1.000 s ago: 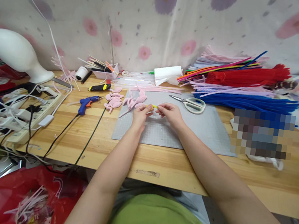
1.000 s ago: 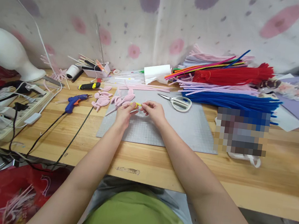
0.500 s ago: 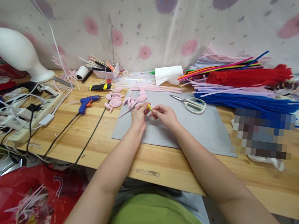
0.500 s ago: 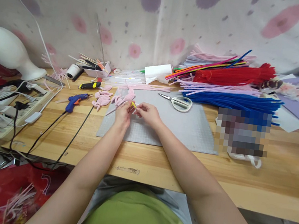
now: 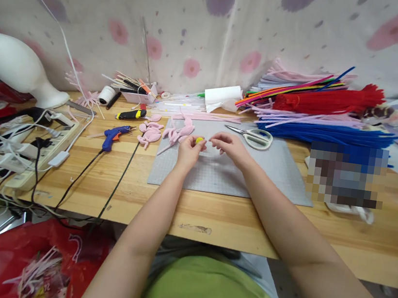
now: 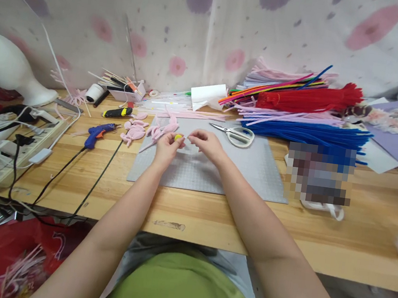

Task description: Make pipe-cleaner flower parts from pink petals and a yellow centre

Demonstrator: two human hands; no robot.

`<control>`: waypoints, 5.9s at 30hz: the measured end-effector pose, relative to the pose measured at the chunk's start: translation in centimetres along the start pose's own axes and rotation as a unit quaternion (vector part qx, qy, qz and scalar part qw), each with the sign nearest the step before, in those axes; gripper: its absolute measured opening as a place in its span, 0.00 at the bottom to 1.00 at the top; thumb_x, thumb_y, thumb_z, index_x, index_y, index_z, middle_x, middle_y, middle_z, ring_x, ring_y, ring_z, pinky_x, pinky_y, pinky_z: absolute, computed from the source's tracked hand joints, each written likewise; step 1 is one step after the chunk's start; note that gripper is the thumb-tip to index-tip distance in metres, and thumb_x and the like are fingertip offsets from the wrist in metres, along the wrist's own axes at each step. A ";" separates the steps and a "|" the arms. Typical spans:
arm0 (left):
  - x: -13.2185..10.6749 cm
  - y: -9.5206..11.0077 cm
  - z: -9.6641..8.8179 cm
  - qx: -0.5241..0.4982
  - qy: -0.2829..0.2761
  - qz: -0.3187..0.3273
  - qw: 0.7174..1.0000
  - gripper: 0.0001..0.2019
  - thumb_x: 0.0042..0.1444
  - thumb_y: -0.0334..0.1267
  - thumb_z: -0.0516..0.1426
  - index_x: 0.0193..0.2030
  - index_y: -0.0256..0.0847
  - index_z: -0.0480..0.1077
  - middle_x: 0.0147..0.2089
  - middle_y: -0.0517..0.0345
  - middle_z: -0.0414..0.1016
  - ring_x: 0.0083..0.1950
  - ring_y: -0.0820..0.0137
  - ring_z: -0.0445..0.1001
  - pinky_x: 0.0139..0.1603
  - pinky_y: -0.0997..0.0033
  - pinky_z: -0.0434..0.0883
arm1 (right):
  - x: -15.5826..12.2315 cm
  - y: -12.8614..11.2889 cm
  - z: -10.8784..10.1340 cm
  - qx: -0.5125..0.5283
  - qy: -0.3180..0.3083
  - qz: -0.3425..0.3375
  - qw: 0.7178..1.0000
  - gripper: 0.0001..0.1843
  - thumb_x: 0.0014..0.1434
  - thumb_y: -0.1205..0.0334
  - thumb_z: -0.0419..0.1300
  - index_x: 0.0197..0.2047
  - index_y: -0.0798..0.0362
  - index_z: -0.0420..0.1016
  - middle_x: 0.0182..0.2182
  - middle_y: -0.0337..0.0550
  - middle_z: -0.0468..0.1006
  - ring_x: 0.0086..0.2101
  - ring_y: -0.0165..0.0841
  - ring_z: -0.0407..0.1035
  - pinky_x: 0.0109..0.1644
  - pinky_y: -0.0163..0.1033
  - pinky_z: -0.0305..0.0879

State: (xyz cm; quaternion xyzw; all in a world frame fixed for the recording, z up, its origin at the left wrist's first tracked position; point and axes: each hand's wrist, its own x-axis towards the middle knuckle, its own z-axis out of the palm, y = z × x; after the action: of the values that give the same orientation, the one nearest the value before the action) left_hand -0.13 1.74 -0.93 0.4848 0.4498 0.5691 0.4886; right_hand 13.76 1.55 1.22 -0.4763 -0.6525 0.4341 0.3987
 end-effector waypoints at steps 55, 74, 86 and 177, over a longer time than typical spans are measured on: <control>-0.3 1.2 -1.1 0.020 -0.102 -0.127 0.986 0.14 0.30 0.42 0.65 0.23 0.35 0.72 0.24 0.57 0.73 0.25 0.75 0.70 0.26 0.74 0.68 | 0.4 0.3 0.0 0.076 -0.009 0.066 0.995 0.15 0.39 0.52 0.63 0.23 0.55 0.67 0.18 0.34 0.65 0.20 0.24 0.56 0.22 0.32 0.53; 0.3 -0.4 -1.8 0.211 -0.111 -0.044 0.970 0.08 0.37 0.39 0.61 0.21 0.35 0.71 0.17 0.61 0.67 0.19 0.77 0.63 0.23 0.75 0.60 | 2.5 -3.3 0.0 -0.262 -0.082 -0.060 0.960 0.05 0.45 0.61 0.58 0.24 0.55 0.69 0.22 0.37 0.70 0.24 0.26 0.60 0.29 0.33 0.51; -0.3 2.0 -1.2 -0.052 -0.042 -0.125 0.990 0.12 0.29 0.37 0.66 0.21 0.34 0.70 0.21 0.59 0.71 0.21 0.77 0.67 0.28 0.71 0.67 | 1.2 -1.1 -0.1 0.081 0.060 0.065 0.993 0.13 0.38 0.57 0.63 0.19 0.55 0.64 0.14 0.33 0.62 0.17 0.22 0.55 0.21 0.32 0.51; -1.2 0.6 1.8 -0.169 0.168 -0.068 0.969 0.07 0.41 0.35 0.60 0.22 0.36 0.65 0.25 0.64 0.69 0.28 0.79 0.68 0.37 0.74 0.67 | -0.9 0.8 5.0 0.032 0.195 -0.004 0.980 0.15 0.50 0.54 0.54 0.34 0.55 0.75 0.31 0.44 0.76 0.31 0.30 0.67 0.32 0.35 0.63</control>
State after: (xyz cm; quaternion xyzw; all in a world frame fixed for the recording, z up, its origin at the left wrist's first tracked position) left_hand 1.65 0.56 -0.25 0.2608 0.4550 0.6753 0.5186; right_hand 9.53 -0.10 -1.14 -0.5358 -0.5499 0.3518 0.5354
